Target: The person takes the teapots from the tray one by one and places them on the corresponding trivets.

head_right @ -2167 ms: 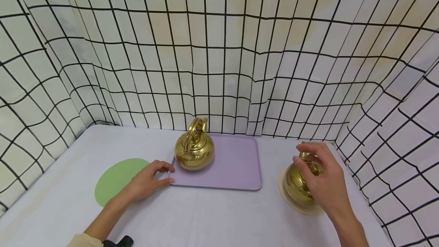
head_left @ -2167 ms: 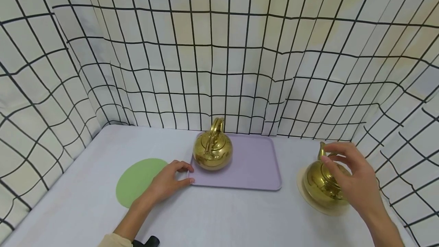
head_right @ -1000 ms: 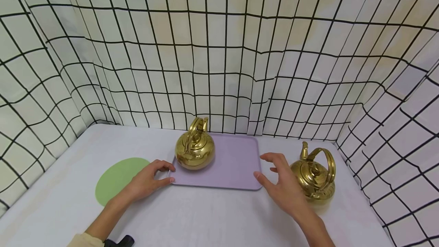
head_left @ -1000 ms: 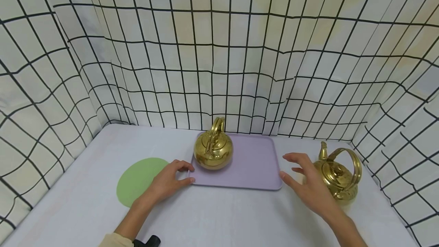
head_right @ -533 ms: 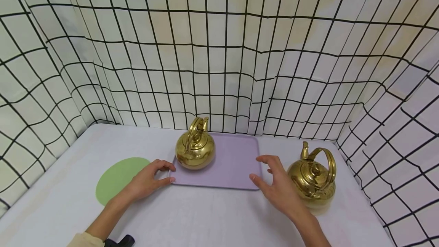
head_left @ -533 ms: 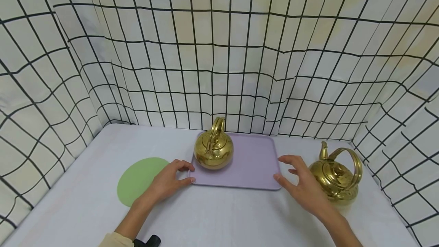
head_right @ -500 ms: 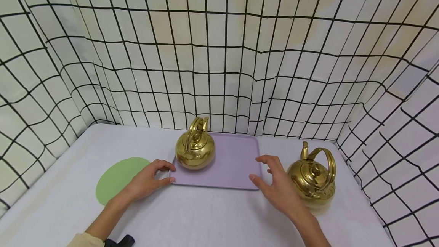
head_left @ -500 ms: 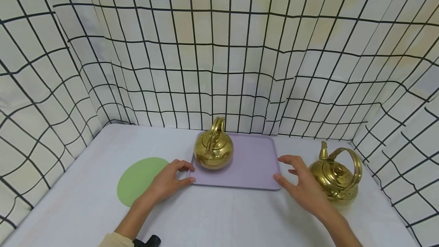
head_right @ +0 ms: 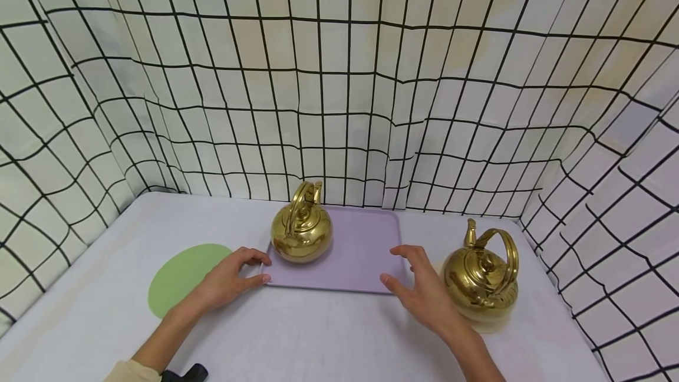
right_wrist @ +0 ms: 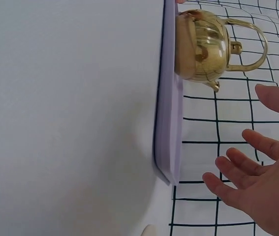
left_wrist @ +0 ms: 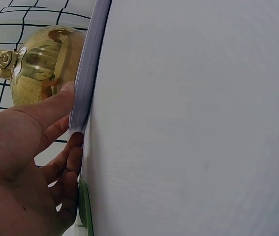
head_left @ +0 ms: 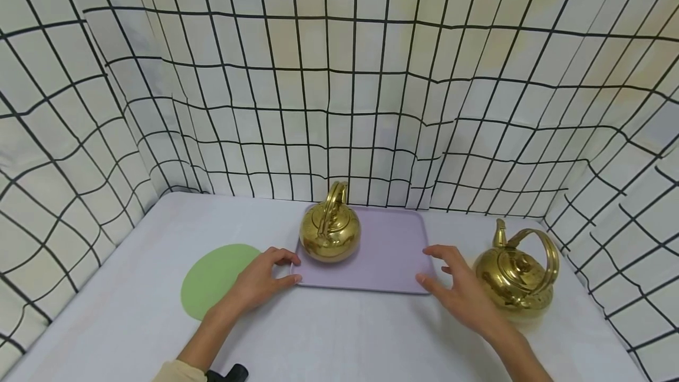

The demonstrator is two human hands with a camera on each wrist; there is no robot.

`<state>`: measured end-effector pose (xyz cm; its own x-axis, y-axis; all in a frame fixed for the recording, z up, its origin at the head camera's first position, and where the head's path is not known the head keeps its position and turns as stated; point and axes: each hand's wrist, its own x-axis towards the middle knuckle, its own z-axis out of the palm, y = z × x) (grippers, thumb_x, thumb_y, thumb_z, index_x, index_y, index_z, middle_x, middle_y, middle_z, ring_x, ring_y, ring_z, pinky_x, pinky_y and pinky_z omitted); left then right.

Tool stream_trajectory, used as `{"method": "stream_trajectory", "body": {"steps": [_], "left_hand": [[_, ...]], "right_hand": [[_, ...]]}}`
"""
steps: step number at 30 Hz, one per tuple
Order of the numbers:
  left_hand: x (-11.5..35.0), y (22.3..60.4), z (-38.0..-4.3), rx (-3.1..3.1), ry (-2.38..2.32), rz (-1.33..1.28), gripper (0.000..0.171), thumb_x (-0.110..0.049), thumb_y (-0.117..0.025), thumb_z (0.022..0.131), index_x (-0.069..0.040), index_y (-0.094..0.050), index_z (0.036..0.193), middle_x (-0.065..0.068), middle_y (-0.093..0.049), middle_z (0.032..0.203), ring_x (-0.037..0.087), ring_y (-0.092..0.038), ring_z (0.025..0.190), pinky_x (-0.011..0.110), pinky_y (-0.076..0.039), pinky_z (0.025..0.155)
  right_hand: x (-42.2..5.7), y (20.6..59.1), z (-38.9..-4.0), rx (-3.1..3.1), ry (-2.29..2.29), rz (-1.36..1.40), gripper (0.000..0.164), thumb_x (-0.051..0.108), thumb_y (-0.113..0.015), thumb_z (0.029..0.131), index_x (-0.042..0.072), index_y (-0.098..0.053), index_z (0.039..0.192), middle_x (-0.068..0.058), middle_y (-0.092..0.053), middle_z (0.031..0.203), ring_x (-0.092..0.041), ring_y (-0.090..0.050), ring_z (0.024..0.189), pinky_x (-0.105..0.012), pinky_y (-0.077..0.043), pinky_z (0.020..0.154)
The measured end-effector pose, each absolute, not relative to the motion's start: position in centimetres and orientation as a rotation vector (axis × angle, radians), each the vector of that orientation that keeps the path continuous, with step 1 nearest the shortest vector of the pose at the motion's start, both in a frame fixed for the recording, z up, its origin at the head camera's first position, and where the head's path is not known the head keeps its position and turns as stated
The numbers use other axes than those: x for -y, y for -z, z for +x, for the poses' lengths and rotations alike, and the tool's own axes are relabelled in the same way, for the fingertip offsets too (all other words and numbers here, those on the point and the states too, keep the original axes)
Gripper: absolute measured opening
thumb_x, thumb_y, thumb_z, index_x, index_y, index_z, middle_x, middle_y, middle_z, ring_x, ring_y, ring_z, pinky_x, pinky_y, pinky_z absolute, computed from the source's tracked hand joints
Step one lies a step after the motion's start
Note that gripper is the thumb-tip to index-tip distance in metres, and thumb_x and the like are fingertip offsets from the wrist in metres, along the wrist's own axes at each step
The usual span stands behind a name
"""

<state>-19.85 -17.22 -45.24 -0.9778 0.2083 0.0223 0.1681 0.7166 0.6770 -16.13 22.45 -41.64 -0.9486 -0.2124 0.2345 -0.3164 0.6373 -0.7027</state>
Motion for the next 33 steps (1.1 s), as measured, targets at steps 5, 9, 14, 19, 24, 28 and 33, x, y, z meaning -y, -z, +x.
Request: {"method": "stream_trajectory", "body": {"steps": [5,9,14,19,24,28,33], "left_hand": [[17.2,45.3,-19.9,-2.861,-1.115,0.306,0.025,-0.028,-0.081,0.091,-0.023,-0.072,0.114,0.004,-0.068,0.121,0.027,-0.063,0.12,0.056,-0.05,0.106],[17.2,45.3,-19.8,-2.859,-1.118,0.306,0.025,-0.028,-0.081,0.091,-0.023,-0.072,0.114,0.004,-0.068,0.12,0.027,-0.063,0.121,0.057,-0.05,0.107],[17.2,45.3,-19.8,-2.848,-1.132,0.305,0.026,-0.029,-0.081,0.091,-0.023,-0.072,0.114,0.004,-0.068,0.121,0.028,-0.063,0.122,0.058,-0.049,0.109],[17.2,45.3,-19.8,-2.847,-1.133,0.31,0.026,-0.029,-0.081,0.091,-0.022,-0.072,0.114,0.005,-0.068,0.122,0.028,-0.063,0.123,0.058,-0.049,0.109],[17.2,45.2,-19.8,-2.851,-1.126,0.307,0.025,-0.028,-0.081,0.091,-0.022,-0.072,0.114,0.005,-0.068,0.122,0.028,-0.063,0.122,0.058,-0.049,0.108],[17.2,45.2,-19.8,-2.856,-1.125,0.313,0.025,-0.027,-0.081,0.091,-0.022,-0.072,0.114,0.005,-0.068,0.12,0.028,-0.063,0.121,0.057,-0.049,0.108],[17.2,45.2,-19.8,-2.87,-1.108,0.321,0.025,-0.028,-0.081,0.091,-0.022,-0.071,0.114,0.004,-0.068,0.12,0.027,-0.063,0.12,0.056,-0.051,0.106]], "right_hand": [[-22.3,42.5,-16.4,2.7,-1.203,0.457,0.049,0.021,-0.076,0.096,0.002,-0.057,0.137,-0.018,-0.058,0.142,-0.042,-0.054,0.137,-0.062,-0.05,0.108],[-22.3,43.1,-16.5,2.694,-1.215,0.461,0.048,0.018,-0.077,0.094,0.0,-0.058,0.135,-0.019,-0.059,0.14,-0.042,-0.055,0.135,-0.063,-0.05,0.107],[-22.4,43.7,-16.7,2.701,-1.234,0.466,0.046,0.02,-0.077,0.094,0.003,-0.06,0.133,-0.018,-0.059,0.139,-0.04,-0.055,0.135,-0.063,-0.051,0.106],[-22.4,43.8,-16.7,2.721,-1.242,0.473,0.044,0.024,-0.077,0.095,0.005,-0.061,0.131,-0.016,-0.059,0.139,-0.039,-0.056,0.135,-0.061,-0.05,0.106],[-22.3,44.0,-16.9,2.756,-1.242,0.478,0.046,0.025,-0.078,0.094,0.005,-0.061,0.131,-0.018,-0.057,0.14,-0.044,-0.054,0.137,-0.063,-0.049,0.109],[-22.1,44.1,-17.0,2.809,-1.225,0.462,0.049,0.028,-0.079,0.093,0.006,-0.06,0.133,-0.021,-0.055,0.145,-0.048,-0.05,0.142,-0.064,-0.042,0.117],[-22.0,44.2,-17.2,2.868,-1.215,0.458,0.052,0.032,-0.079,0.093,0.007,-0.061,0.134,-0.022,-0.052,0.149,-0.049,-0.045,0.146,-0.064,-0.036,0.121]]}}
